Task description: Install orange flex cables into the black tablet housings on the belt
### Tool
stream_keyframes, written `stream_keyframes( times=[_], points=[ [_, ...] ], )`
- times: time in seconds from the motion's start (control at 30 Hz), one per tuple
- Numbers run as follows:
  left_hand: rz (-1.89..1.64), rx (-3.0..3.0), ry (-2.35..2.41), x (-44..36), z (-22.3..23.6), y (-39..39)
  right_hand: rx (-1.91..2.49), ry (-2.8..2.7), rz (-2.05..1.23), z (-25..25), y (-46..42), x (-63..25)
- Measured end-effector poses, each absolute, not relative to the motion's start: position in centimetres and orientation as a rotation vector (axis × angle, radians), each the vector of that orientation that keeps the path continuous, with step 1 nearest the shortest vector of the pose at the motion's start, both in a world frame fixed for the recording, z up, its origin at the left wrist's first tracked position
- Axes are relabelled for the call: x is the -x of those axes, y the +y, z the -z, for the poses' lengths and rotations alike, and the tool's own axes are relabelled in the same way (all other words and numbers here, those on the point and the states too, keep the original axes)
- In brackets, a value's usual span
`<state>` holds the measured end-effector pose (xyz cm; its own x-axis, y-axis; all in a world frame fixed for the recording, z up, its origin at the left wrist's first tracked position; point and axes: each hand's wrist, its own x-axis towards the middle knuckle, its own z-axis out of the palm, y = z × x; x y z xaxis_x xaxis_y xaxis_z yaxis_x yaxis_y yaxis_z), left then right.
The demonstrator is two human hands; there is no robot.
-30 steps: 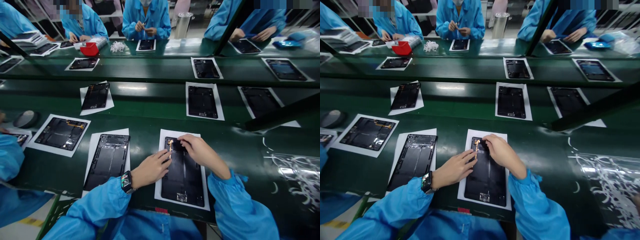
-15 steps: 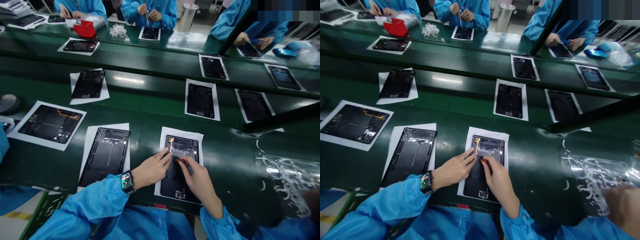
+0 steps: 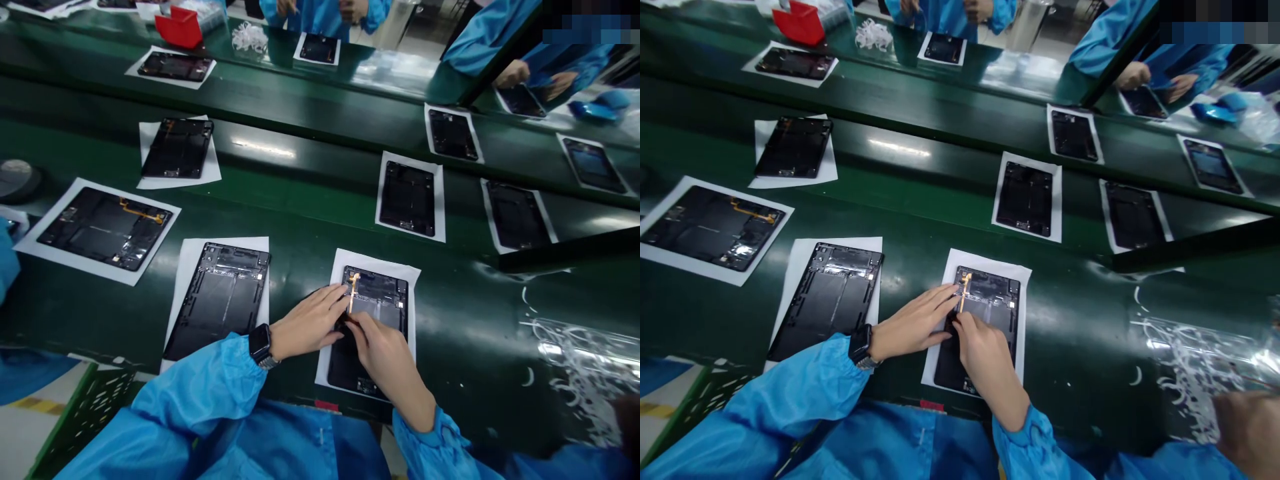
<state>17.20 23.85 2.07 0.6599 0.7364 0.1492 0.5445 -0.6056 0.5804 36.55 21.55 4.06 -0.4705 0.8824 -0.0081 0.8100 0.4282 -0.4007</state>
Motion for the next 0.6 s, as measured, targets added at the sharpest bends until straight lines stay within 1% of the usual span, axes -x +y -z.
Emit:
stream_keyframes(
  times=[0.2,0.3,0.5,0.6],
  points=[
    [-0.557,-2.356,1.044,-17.4,-1.9,23.7,1.52,-2.354,-0.658,-4.0,21.7,-37.4],
    [-0.577,-2.337,1.052,-17.5,-1.8,23.7,1.541,-2.28,-0.64,-3.8,21.3,-37.4],
    [-0.543,-2.32,1.002,-17.4,-1.8,23.8,1.485,-2.403,-0.524,-4.0,21.1,-35.8],
    [-0.53,-2.33,1.021,-17.2,-1.8,23.9,1.464,-2.373,-0.605,-4.1,21.2,-36.1]
  ],
)
